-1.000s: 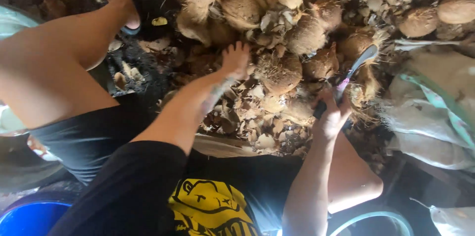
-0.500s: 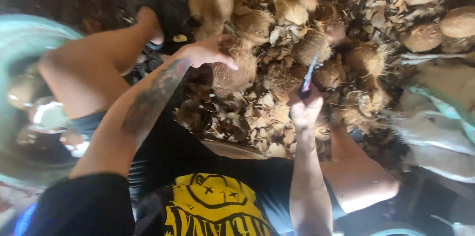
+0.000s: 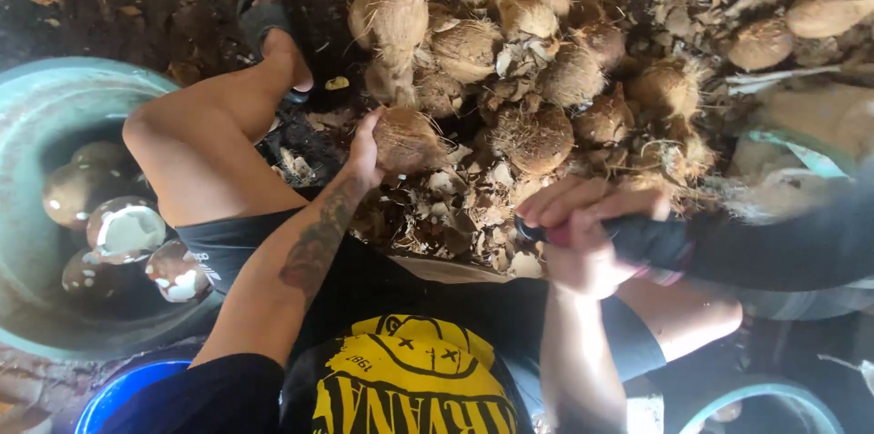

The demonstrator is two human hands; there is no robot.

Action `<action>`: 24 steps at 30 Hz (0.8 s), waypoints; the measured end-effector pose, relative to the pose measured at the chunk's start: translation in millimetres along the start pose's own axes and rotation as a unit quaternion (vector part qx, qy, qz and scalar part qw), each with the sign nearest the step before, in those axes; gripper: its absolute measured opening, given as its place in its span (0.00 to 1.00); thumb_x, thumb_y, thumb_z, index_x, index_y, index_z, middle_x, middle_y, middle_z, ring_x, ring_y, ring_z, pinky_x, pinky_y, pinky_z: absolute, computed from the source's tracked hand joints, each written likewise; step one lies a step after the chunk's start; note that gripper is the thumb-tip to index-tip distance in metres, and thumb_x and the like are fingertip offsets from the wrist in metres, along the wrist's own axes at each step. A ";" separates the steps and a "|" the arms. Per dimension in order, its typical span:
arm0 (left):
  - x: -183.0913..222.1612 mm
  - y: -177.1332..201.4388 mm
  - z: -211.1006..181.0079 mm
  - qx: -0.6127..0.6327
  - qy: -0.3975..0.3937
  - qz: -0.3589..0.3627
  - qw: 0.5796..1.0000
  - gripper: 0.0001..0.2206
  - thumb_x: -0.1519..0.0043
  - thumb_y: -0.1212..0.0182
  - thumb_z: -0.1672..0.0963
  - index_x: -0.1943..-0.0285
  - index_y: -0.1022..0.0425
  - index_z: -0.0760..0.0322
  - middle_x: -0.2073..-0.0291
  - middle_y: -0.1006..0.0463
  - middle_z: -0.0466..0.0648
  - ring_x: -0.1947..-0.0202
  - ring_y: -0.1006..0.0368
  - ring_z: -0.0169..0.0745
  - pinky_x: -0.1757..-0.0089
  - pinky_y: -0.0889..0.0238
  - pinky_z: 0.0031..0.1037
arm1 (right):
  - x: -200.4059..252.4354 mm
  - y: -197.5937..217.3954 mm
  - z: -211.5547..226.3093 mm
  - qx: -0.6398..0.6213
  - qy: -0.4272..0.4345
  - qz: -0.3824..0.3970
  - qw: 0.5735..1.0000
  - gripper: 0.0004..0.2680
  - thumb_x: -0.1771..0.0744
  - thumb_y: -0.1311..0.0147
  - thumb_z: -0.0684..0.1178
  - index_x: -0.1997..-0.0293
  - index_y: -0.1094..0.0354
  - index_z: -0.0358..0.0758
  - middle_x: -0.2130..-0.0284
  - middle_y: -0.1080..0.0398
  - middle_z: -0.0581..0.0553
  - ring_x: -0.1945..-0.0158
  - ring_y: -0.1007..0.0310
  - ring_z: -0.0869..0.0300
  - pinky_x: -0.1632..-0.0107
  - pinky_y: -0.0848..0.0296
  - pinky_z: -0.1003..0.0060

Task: A person is husking coconuts using a knife to remove the outer fibrous shell and placing the cleaned coconuts into a bowl.

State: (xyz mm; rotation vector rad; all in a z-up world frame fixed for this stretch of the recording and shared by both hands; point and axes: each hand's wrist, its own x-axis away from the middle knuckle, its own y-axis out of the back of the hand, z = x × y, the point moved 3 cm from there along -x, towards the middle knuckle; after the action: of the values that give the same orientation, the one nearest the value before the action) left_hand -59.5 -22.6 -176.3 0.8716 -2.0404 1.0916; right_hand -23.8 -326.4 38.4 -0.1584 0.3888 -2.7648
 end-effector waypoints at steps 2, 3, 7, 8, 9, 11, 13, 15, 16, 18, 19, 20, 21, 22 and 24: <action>-1.4 3.4 5.4 0.011 0.009 -0.080 0.997 0.35 0.48 0.27 0.40 0.37 0.24 0.60 0.47 0.17 0.60 0.48 0.18 0.63 0.48 0.26 0.55 | 7.4 -6.1 -42.0 0.099 -0.101 0.028 0.990 0.01 0.38 0.50 0.37 0.71 0.36 0.34 0.88 0.36 0.33 0.85 0.28 0.42 0.77 0.29 0.55; 7.8 -7.5 -2.0 0.013 0.008 -0.076 0.997 0.35 0.48 0.27 0.40 0.37 0.24 0.60 0.47 0.17 0.60 0.48 0.18 0.63 0.48 0.26 0.55 | 6.5 -20.6 -64.8 0.101 -0.098 0.029 0.990 0.01 0.38 0.50 0.37 0.71 0.36 0.34 0.88 0.36 0.33 0.85 0.28 0.42 0.77 0.29 0.55; 24.2 -30.6 -18.2 0.093 0.002 -0.048 0.995 0.34 0.48 0.30 0.39 0.38 0.22 0.58 0.44 0.18 0.59 0.45 0.20 0.63 0.44 0.29 0.57 | 15.9 -47.0 -151.0 0.241 -0.244 0.071 0.937 0.04 0.40 0.48 0.43 0.77 0.31 0.36 0.90 0.34 0.37 0.84 0.28 0.46 0.73 0.28 0.53; 21.5 -31.3 -21.6 0.106 -0.024 -0.056 0.993 0.31 0.49 0.30 0.39 0.42 0.19 0.55 0.47 0.16 0.57 0.49 0.18 0.61 0.47 0.26 0.54 | 19.1 -45.5 -169.6 0.284 -0.292 0.083 0.910 0.05 0.41 0.47 0.44 0.79 0.30 0.36 0.90 0.33 0.39 0.84 0.27 0.47 0.71 0.28 0.52; 29.7 -32.2 -23.4 0.102 -0.025 -0.054 0.993 0.31 0.49 0.30 0.39 0.42 0.19 0.55 0.47 0.16 0.57 0.49 0.18 0.61 0.47 0.26 0.54 | 16.9 -57.0 -148.0 0.281 -0.291 0.081 0.911 0.05 0.41 0.47 0.44 0.79 0.30 0.36 0.90 0.33 0.39 0.84 0.27 0.47 0.71 0.28 0.52; 44.0 -37.7 -22.8 0.118 0.004 -0.047 0.992 0.37 0.51 0.34 0.36 0.40 0.20 0.58 0.48 0.16 0.58 0.49 0.18 0.63 0.45 0.27 0.55 | 10.8 -73.6 -105.1 0.081 -0.336 -0.012 0.938 0.05 0.37 0.46 0.38 0.73 0.38 0.27 0.92 0.41 0.34 0.93 0.39 0.49 0.88 0.36 0.51; 14.1 -31.2 -19.0 0.131 -0.010 -0.037 0.991 0.35 0.48 0.33 0.37 0.38 0.21 0.56 0.45 0.17 0.56 0.46 0.19 0.60 0.44 0.27 0.53 | 1.4 -98.9 -24.7 0.096 -0.242 0.024 0.965 0.05 0.39 0.46 0.36 0.79 0.35 0.30 0.91 0.36 0.35 0.91 0.34 0.50 0.83 0.33 0.56; 0.5 -25.6 -15.3 0.145 -0.021 -0.029 0.989 0.32 0.44 0.33 0.38 0.36 0.22 0.55 0.42 0.19 0.54 0.43 0.20 0.58 0.43 0.27 0.50 | -2.2 -106.7 16.0 0.110 -0.148 0.061 0.981 0.07 0.41 0.46 0.34 0.84 0.32 0.33 0.90 0.31 0.35 0.89 0.30 0.50 0.78 0.29 0.62; 1.3 -23.0 -15.4 0.096 -0.032 -0.057 0.993 0.32 0.42 0.34 0.38 0.34 0.24 0.53 0.39 0.20 0.53 0.41 0.22 0.56 0.41 0.29 0.50 | -3.1 -103.7 26.0 0.076 0.047 0.101 0.991 0.04 0.40 0.46 0.34 0.78 0.33 0.32 0.84 0.28 0.34 0.82 0.25 0.48 0.74 0.26 0.60; 2.9 -22.0 -12.7 0.051 -0.041 -0.081 0.995 0.32 0.40 0.36 0.38 0.31 0.26 0.50 0.37 0.21 0.52 0.39 0.23 0.55 0.38 0.32 0.50 | -0.3 -92.8 11.4 0.043 0.241 0.141 0.959 0.03 0.39 0.46 0.33 0.71 0.34 0.32 0.79 0.25 0.32 0.75 0.21 0.45 0.69 0.23 0.57; 4.4 -20.7 -11.1 0.048 -0.021 -0.106 0.993 0.36 0.41 0.36 0.36 0.27 0.31 0.49 0.33 0.25 0.51 0.35 0.26 0.54 0.36 0.35 0.52 | -3.0 -85.7 -18.5 0.107 0.164 0.111 0.974 0.02 0.39 0.45 0.34 0.71 0.32 0.32 0.78 0.25 0.32 0.74 0.21 0.45 0.68 0.24 0.56; 6.1 -19.2 -9.3 0.045 -0.002 -0.131 0.990 0.40 0.43 0.36 0.35 0.23 0.36 0.48 0.30 0.29 0.51 0.32 0.30 0.52 0.34 0.37 0.54 | -4.8 -77.4 -48.4 0.170 0.086 0.079 0.978 0.01 0.39 0.44 0.36 0.71 0.30 0.32 0.77 0.25 0.32 0.73 0.21 0.45 0.67 0.25 0.55; 9.9 -21.5 -6.9 0.047 0.000 -0.132 0.990 0.40 0.43 0.36 0.35 0.23 0.36 0.48 0.30 0.29 0.51 0.32 0.30 0.52 0.34 0.37 0.54 | -1.0 -71.9 -74.2 0.172 0.084 0.081 0.978 0.01 0.39 0.44 0.36 0.71 0.30 0.32 0.77 0.25 0.32 0.73 0.21 0.45 0.67 0.25 0.55; 13.3 -24.3 -4.0 0.098 0.009 -0.119 0.988 0.38 0.45 0.36 0.36 0.29 0.29 0.49 0.36 0.24 0.53 0.38 0.25 0.57 0.38 0.35 0.59 | 2.5 -61.8 -107.0 0.261 -0.040 0.032 0.964 0.01 0.38 0.42 0.39 0.70 0.28 0.32 0.76 0.25 0.33 0.72 0.22 0.44 0.65 0.27 0.54; 16.1 -26.8 -5.2 0.152 0.015 -0.107 0.982 0.35 0.48 0.36 0.36 0.35 0.23 0.50 0.42 0.19 0.55 0.43 0.21 0.62 0.42 0.32 0.64 | 15.6 -54.2 -127.6 0.344 -0.162 -0.015 0.925 0.03 0.38 0.40 0.41 0.70 0.25 0.31 0.75 0.25 0.33 0.70 0.22 0.44 0.63 0.29 0.52</action>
State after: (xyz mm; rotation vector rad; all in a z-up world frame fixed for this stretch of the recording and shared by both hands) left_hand -46.1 -33.6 -149.7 1.1892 -1.7324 1.3045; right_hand -75.5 -251.3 -67.1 -0.4297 -0.6675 -2.6515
